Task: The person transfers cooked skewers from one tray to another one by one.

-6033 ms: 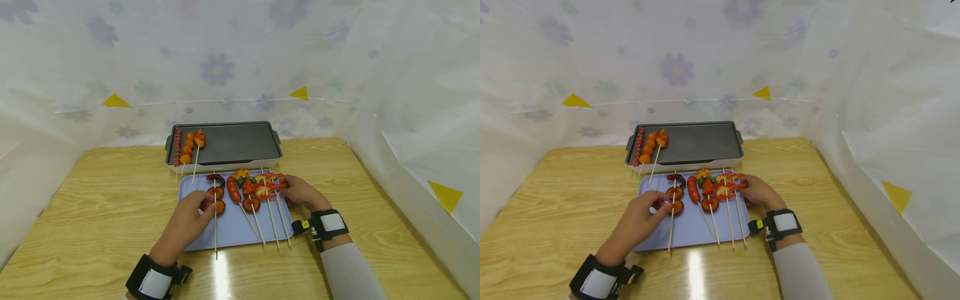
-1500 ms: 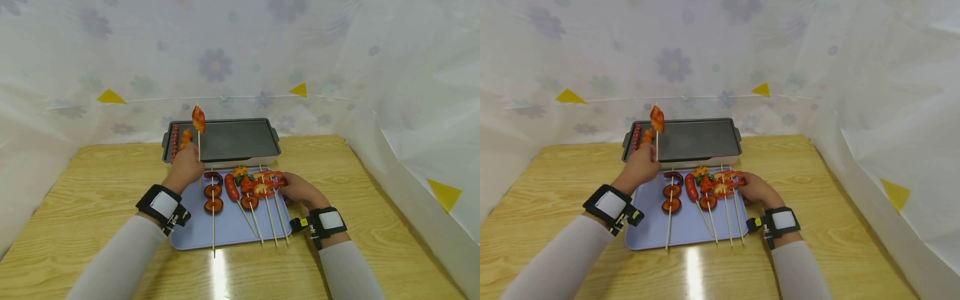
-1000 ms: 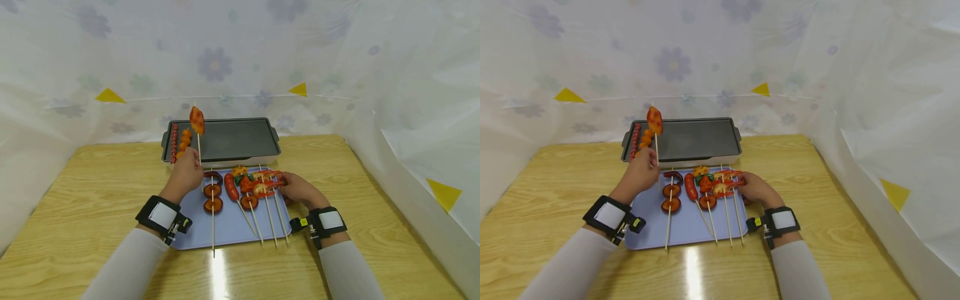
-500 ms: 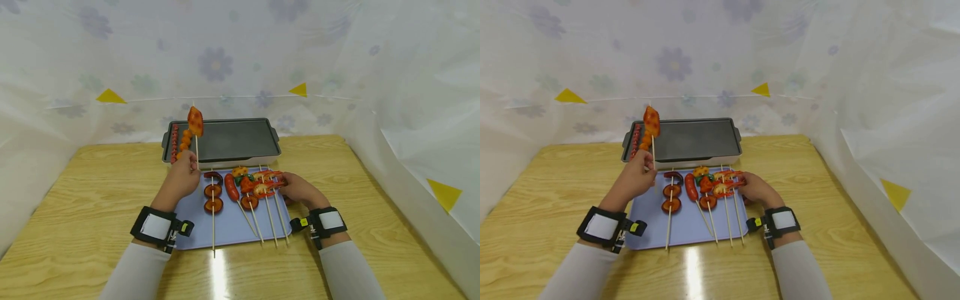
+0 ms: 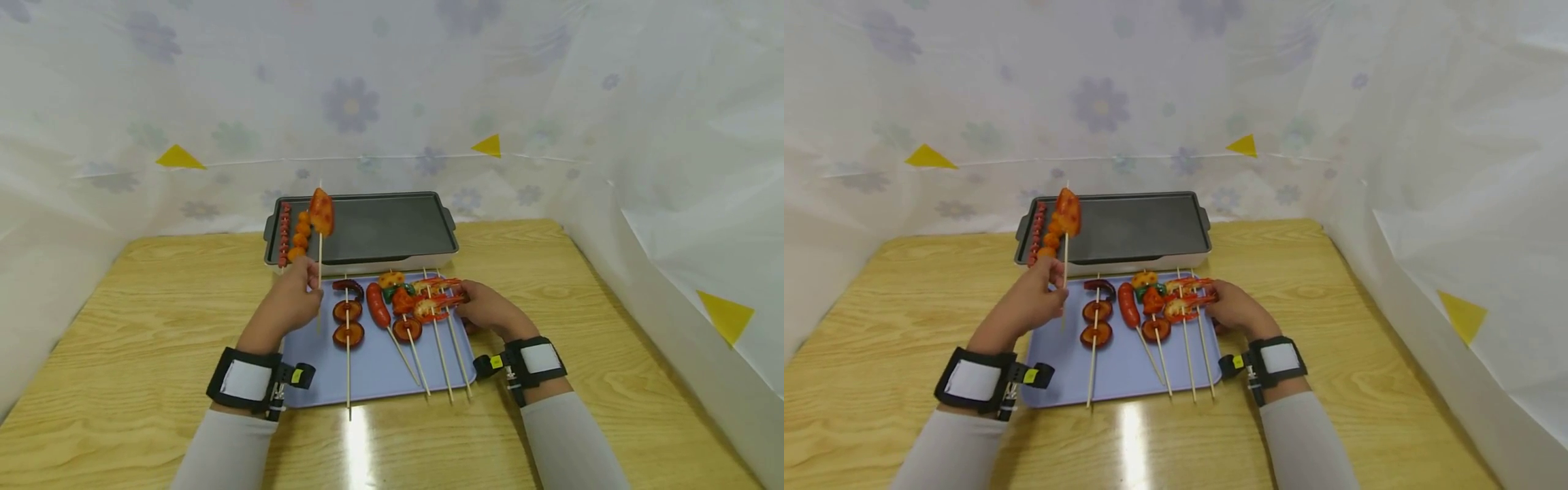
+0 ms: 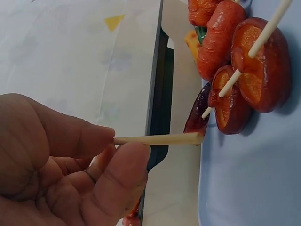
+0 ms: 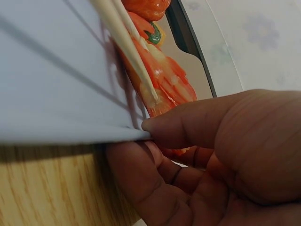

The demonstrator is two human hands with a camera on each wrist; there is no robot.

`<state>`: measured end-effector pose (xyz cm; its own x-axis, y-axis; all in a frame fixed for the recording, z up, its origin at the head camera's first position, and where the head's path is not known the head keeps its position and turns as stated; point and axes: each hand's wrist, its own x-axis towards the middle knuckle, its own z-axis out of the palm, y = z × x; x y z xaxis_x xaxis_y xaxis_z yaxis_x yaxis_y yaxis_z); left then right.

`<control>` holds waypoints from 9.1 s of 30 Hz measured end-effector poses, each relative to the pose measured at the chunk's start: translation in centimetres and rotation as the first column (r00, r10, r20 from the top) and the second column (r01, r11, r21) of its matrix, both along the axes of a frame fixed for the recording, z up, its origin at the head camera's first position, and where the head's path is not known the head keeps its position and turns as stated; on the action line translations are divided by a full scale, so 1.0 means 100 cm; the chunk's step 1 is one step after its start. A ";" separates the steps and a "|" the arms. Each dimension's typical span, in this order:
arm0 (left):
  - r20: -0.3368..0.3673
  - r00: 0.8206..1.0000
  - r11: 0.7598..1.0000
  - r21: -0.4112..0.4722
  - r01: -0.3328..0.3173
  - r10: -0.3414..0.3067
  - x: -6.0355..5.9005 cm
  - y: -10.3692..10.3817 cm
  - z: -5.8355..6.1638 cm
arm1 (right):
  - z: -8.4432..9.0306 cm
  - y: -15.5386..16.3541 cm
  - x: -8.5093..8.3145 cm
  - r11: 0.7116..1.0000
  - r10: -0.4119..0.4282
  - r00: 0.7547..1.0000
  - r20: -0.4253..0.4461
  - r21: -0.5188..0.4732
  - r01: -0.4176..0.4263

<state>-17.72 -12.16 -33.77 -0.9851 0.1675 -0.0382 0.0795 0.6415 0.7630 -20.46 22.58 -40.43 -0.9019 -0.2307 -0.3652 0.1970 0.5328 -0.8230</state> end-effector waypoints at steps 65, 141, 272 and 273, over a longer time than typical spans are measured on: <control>0.376 0.920 0.991 -0.031 0.132 -0.111 0.057 -0.021 -0.031 | -0.003 0.001 -0.002 1.000 -0.008 1.000 0.004 0.002 0.008; 0.051 0.997 0.991 -0.124 -0.056 0.063 0.042 -0.011 -0.040 | -0.001 0.002 -0.002 1.000 -0.002 1.000 0.014 0.023 0.001; -0.187 0.982 0.876 -0.468 -0.120 0.034 -0.042 -0.025 0.013 | -0.003 0.001 -0.005 0.999 0.000 1.000 0.003 0.032 0.000; -0.188 0.982 0.876 -0.468 -0.118 0.032 -0.042 -0.024 0.014 | -0.003 0.001 -0.005 1.000 0.002 1.000 0.003 0.031 -0.002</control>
<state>-21.90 -14.60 -32.34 -0.9926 0.0963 0.0735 0.1159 0.9319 0.3436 -20.93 22.71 -40.70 -0.9002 -0.2214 -0.3750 0.1982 0.5584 -0.8055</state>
